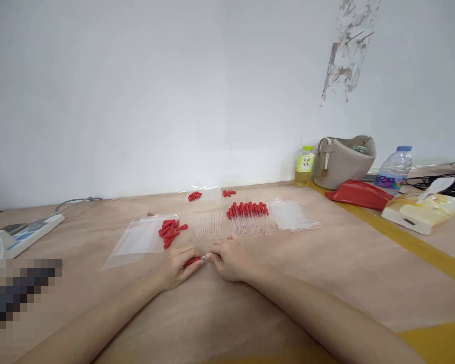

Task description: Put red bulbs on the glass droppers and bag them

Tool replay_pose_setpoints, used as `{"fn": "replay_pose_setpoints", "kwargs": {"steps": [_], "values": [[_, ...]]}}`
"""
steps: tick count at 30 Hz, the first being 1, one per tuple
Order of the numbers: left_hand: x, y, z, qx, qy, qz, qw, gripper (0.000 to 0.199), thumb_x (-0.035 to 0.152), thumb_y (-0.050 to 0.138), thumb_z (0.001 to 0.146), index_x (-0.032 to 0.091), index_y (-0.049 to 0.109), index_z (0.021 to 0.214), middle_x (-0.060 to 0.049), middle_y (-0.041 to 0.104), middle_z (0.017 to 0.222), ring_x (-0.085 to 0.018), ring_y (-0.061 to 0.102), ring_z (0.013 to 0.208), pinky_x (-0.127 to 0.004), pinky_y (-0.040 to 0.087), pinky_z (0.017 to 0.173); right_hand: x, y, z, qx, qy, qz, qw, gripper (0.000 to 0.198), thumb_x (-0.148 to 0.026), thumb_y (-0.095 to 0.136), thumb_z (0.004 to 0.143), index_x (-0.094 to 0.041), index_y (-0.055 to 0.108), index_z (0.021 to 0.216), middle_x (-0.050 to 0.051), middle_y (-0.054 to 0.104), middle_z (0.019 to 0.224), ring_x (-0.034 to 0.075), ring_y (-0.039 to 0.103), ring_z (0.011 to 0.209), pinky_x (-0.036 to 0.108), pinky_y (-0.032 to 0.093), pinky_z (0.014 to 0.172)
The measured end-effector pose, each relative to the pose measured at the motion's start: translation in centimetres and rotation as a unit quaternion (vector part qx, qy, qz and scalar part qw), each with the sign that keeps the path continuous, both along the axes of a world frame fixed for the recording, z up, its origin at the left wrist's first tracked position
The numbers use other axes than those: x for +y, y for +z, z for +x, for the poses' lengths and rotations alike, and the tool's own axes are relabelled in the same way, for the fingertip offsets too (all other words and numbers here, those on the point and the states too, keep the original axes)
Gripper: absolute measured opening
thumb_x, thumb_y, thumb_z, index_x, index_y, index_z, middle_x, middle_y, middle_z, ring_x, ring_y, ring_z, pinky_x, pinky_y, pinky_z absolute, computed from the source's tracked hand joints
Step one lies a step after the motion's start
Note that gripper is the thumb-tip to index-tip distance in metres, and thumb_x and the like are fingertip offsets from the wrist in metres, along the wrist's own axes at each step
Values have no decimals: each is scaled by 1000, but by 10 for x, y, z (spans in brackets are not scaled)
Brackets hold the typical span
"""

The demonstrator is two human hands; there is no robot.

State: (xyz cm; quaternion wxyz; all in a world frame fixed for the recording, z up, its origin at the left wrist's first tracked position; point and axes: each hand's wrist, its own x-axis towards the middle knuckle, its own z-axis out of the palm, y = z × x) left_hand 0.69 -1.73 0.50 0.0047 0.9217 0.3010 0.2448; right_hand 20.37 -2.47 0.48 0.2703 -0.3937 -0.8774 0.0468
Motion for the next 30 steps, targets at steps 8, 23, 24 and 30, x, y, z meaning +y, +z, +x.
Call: {"fn": "replay_pose_setpoints", "kwargs": {"steps": [8, 23, 24, 30], "values": [[13, 7, -9, -58, 35, 30, 997, 19, 31, 46, 85, 20, 53, 99, -5, 58, 90, -19, 52, 87, -31, 40, 78, -6, 19, 3, -4, 2, -28, 1000, 21, -23, 42, 81, -19, 61, 73, 0, 64, 73, 12, 54, 67, 28, 30, 74], [31, 2, -44, -4, 343, 122, 931, 17, 30, 49, 78, 21, 60, 88, -5, 56, 90, -24, 47, 86, -34, 33, 72, 72, 36, 10, -5, -331, -143, 933, 20, -31, 50, 67, -18, 60, 57, 4, 62, 64, 17, 58, 67, 24, 35, 59], [31, 2, -44, -1, 347, 122, 930, 18, 29, 49, 78, 21, 60, 89, -6, 56, 91, -24, 47, 87, -34, 33, 72, 76, 35, 6, -13, -342, -143, 929, 18, -31, 51, 67, -18, 62, 60, 5, 63, 67, 19, 58, 70, 26, 35, 62], [39, 3, -43, 3, 338, 174, 925, 23, 24, 44, 82, 23, 61, 97, -8, 53, 107, -24, 44, 99, -40, 29, 86, 93, 19, -3, -45, -377, -129, 916, 28, -37, 46, 73, -16, 63, 76, 11, 64, 78, 24, 58, 78, 36, 32, 74]]}}
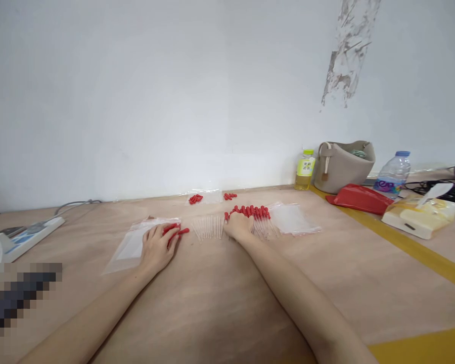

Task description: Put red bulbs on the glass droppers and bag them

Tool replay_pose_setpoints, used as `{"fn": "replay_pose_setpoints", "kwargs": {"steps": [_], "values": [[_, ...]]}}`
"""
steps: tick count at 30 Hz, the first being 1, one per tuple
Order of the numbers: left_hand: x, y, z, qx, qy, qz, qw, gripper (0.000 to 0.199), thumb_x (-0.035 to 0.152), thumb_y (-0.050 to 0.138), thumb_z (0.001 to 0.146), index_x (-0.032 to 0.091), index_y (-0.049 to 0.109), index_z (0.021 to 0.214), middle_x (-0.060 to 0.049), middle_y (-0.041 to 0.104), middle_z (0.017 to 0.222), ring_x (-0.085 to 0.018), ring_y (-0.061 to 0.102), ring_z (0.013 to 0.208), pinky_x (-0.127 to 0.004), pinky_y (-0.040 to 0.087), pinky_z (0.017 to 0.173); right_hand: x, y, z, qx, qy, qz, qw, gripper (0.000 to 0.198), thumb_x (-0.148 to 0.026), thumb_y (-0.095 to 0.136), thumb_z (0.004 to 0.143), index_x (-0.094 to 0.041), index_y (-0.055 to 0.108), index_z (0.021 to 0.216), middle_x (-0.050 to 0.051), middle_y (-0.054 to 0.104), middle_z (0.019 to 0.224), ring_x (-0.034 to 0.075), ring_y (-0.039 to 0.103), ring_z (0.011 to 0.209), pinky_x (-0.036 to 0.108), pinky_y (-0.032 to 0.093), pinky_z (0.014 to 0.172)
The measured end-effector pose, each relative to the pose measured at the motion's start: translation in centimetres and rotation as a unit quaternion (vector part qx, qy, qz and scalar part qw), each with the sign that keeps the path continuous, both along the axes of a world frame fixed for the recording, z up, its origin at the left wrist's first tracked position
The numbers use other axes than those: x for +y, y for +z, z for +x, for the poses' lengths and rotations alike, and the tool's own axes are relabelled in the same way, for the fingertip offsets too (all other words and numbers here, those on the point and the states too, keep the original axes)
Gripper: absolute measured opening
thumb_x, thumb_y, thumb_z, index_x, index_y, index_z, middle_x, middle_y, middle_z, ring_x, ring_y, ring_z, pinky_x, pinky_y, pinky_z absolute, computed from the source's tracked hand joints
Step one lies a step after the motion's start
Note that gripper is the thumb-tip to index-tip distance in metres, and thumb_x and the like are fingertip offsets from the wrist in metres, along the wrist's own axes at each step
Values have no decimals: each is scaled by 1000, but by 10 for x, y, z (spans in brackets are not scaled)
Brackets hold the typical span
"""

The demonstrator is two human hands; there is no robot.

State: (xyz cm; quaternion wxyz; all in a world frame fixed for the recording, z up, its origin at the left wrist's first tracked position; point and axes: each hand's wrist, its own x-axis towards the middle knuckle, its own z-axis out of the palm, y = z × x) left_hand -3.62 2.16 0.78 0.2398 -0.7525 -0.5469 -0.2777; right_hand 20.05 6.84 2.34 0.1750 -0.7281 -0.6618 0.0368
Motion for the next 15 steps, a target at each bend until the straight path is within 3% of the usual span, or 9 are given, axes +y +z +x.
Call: {"fn": "replay_pose_setpoints", "kwargs": {"steps": [6, 10, 15], "values": [[10, -4, 4, 26, 15, 10, 999, 23, 24, 43, 82, 22, 64, 92, -12, 48, 117, -29, 35, 113, -51, 14, 95, 1, -7, 4, -31, 3, 29, 999, 32, -40, 43, 74, -14, 62, 74, 12, 64, 78, 25, 58, 77, 38, 29, 75], [13, -8, 4, 24, 17, -10, 1000, 21, 26, 45, 80, 22, 64, 90, -12, 49, 115, -30, 36, 112, -53, 13, 94, -2, -6, -2, -27, 26, 37, 999, 28, -36, 41, 75, -16, 62, 76, 10, 64, 80, 24, 57, 81, 37, 28, 74], [15, -7, 3, -7, -10, -43, 999, 14, 24, 47, 79, 21, 59, 86, -9, 55, 108, -27, 42, 107, -50, 16, 94, 1, -2, -14, -11, 23, -2, 1000, 23, -31, 46, 71, -15, 61, 79, 11, 64, 82, 24, 58, 80, 38, 27, 77]]}}
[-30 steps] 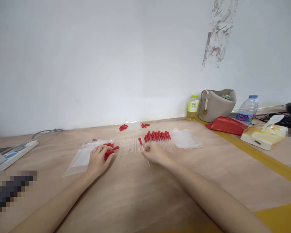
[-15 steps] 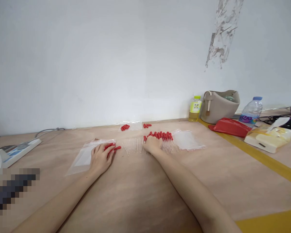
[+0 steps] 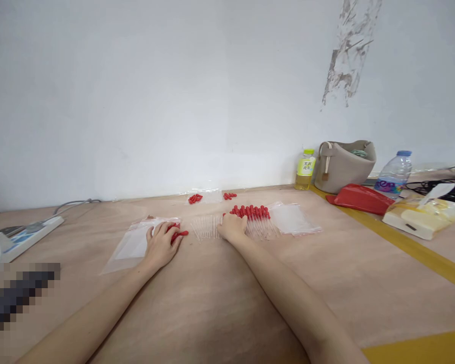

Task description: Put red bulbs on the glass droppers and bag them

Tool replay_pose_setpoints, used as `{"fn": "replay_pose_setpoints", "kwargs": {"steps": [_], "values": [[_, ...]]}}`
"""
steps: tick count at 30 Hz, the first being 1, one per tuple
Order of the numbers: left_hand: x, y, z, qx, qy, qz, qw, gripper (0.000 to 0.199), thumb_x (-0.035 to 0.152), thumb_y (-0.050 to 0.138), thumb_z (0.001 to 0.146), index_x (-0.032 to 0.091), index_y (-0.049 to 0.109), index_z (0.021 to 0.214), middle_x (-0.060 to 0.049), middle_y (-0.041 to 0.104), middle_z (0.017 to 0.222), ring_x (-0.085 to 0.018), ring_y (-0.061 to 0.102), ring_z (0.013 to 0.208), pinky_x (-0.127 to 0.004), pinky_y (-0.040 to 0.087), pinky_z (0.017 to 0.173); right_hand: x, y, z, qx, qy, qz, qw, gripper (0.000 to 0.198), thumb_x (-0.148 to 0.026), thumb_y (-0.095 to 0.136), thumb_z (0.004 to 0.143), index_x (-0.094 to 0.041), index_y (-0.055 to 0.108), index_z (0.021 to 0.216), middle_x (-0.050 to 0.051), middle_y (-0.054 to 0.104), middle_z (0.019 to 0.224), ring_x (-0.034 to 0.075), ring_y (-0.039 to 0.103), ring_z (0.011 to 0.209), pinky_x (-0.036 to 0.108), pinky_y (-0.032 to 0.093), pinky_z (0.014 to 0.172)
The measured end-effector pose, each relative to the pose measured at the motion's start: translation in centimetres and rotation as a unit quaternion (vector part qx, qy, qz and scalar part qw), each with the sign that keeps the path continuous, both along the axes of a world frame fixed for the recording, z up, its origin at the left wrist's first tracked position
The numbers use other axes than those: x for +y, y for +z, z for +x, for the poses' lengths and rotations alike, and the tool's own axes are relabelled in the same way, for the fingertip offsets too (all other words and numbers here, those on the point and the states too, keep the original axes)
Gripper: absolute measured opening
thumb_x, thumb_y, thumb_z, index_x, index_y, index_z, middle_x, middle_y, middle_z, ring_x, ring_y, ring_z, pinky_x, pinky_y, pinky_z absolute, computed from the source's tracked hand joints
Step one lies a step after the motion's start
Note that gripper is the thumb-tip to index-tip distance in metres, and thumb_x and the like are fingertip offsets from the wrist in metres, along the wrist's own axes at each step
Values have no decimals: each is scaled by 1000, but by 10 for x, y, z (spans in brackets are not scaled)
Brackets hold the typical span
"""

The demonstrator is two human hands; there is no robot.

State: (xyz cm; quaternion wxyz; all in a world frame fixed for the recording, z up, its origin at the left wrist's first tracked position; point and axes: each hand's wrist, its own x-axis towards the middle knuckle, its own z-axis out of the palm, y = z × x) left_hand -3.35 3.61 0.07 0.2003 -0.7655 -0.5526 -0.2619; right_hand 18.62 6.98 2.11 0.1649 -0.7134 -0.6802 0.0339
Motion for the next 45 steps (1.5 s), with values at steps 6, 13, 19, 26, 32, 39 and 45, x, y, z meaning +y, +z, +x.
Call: {"fn": "replay_pose_setpoints", "kwargs": {"steps": [6, 13, 19, 26, 32, 39, 45], "values": [[0, 4, 2, 5, -41, -29, 999, 10, 18, 44, 81, 22, 53, 85, -5, 62, 98, -23, 50, 100, -56, 0, 96, 10, 4, -9, 15, -9, -47, 999, 19, -24, 54, 65, -14, 62, 78, 11, 64, 79, 25, 59, 77, 42, 28, 79], [1, 3, 2, 36, -55, -6, 998, 23, 15, 43, 81, 23, 52, 101, -7, 60, 94, -24, 50, 96, -52, 9, 95, 2, 11, 7, 50, 10, -30, 998, 19, -27, 49, 72, -14, 60, 80, 13, 64, 84, 25, 58, 80, 37, 34, 74], [-3, 3, 1, 38, -55, 22, 998, 23, 13, 41, 80, 22, 55, 96, -6, 59, 89, -24, 48, 94, -50, 14, 94, -31, 13, 46, 121, 92, 102, 983, 24, -27, 32, 84, -15, 53, 84, 8, 62, 85, 16, 56, 76, 24, 38, 65], [-16, 6, 10, -103, -135, 28, 985, 33, 13, 33, 83, 17, 43, 115, -10, 50, 99, -22, 48, 93, -36, 36, 82, -60, -23, 57, 194, 155, 237, 939, 29, -23, 32, 85, -15, 47, 108, 10, 57, 104, 16, 53, 90, 27, 38, 77], [-42, 4, 38, -277, -230, -108, 927, 10, 21, 43, 82, 18, 43, 92, -3, 49, 82, -15, 50, 74, -28, 41, 70, -82, -22, 46, 90, 239, 217, 942, 23, -22, 35, 85, -19, 56, 96, 4, 62, 90, 15, 55, 79, 30, 34, 76], [-51, -6, 55, -379, -280, -243, 848, 16, 21, 53, 75, 18, 38, 73, 4, 44, 67, -9, 45, 61, -20, 36, 58, -88, -23, 41, 62, 330, 252, 908, 21, -24, 39, 84, -18, 58, 89, 4, 62, 82, 13, 53, 72, 32, 30, 78], [-48, -8, 53, -395, -274, -267, 835, 21, 26, 59, 72, 18, 40, 70, 6, 42, 61, -8, 41, 55, -19, 32, 53, -87, -24, 40, 53, 350, 260, 898, 21, -23, 39, 84, -17, 59, 88, 4, 62, 79, 12, 53, 70, 31, 30, 76]]}}
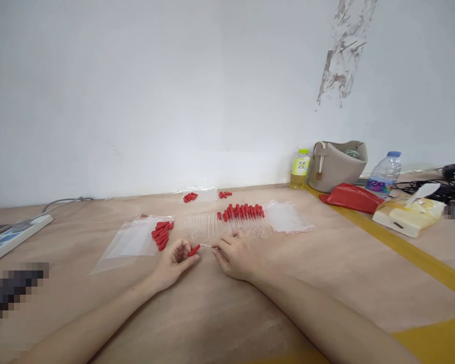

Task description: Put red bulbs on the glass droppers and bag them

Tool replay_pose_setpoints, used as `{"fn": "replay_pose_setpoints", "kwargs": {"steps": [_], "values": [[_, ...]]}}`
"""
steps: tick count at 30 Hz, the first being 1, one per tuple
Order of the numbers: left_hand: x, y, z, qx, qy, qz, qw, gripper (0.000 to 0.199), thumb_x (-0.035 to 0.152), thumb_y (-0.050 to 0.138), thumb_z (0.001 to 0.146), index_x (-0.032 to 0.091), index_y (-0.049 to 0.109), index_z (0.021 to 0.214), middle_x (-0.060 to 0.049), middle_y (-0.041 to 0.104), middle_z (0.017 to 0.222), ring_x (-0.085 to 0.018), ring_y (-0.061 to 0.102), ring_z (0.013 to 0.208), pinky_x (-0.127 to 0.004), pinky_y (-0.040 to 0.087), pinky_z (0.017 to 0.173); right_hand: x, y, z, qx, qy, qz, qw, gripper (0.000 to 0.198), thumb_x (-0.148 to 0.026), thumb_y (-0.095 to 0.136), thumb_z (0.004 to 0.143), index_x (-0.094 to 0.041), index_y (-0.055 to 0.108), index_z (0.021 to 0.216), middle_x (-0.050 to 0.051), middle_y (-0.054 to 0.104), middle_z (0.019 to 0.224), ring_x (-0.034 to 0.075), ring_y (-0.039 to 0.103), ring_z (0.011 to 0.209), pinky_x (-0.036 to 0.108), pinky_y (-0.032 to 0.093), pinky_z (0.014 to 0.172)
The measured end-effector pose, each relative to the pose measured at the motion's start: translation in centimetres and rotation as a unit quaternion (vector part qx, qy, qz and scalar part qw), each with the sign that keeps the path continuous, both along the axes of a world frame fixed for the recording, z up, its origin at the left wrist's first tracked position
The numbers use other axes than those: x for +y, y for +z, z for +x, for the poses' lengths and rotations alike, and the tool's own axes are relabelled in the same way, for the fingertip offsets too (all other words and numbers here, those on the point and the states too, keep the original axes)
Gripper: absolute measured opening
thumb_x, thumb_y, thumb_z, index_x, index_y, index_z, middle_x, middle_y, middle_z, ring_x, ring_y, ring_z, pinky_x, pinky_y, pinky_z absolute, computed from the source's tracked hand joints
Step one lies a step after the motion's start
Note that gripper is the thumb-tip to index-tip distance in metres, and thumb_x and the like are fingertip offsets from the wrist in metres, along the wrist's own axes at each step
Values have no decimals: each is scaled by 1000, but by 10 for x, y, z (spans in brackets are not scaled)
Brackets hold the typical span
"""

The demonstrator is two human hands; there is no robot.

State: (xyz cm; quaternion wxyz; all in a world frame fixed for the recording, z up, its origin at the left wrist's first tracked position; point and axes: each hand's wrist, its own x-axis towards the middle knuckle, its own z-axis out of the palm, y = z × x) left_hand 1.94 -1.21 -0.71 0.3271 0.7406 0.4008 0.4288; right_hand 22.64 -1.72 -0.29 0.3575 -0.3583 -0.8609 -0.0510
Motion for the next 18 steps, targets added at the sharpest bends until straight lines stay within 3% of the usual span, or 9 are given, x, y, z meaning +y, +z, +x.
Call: {"fn": "replay_pose_setpoints", "kwargs": {"steps": [10, 15, 18], "values": [[-1, 1, 1, -2, 7, -9, 1000, 23, 34, 58, 74, 17, 42, 70, 6, 43, 58, -7, 40, 50, -18, 30, 48, -2, 2, -1, -19, 31, -18, 999, 21, -23, 39, 84, -19, 58, 92, 3, 62, 75, 12, 52, 67, 29, 32, 73], [1, -1, 0, -5, -1, -25, 1000, 24, 34, 55, 76, 17, 52, 93, -1, 57, 73, -12, 52, 62, -22, 40, 56, -4, 2, -3, -4, 51, -33, 998, 19, -23, 41, 83, -19, 57, 92, 1, 61, 73, 12, 51, 66, 28, 33, 70], [1, 0, -2, 38, -5, 2, 999, 22, 33, 50, 80, 17, 60, 89, -1, 58, 69, -12, 51, 60, -22, 40, 55, -4, 2, -3, -9, 62, -35, 997, 19, -22, 42, 83, -19, 57, 93, 2, 61, 77, 12, 51, 69, 28, 33, 70]]}}
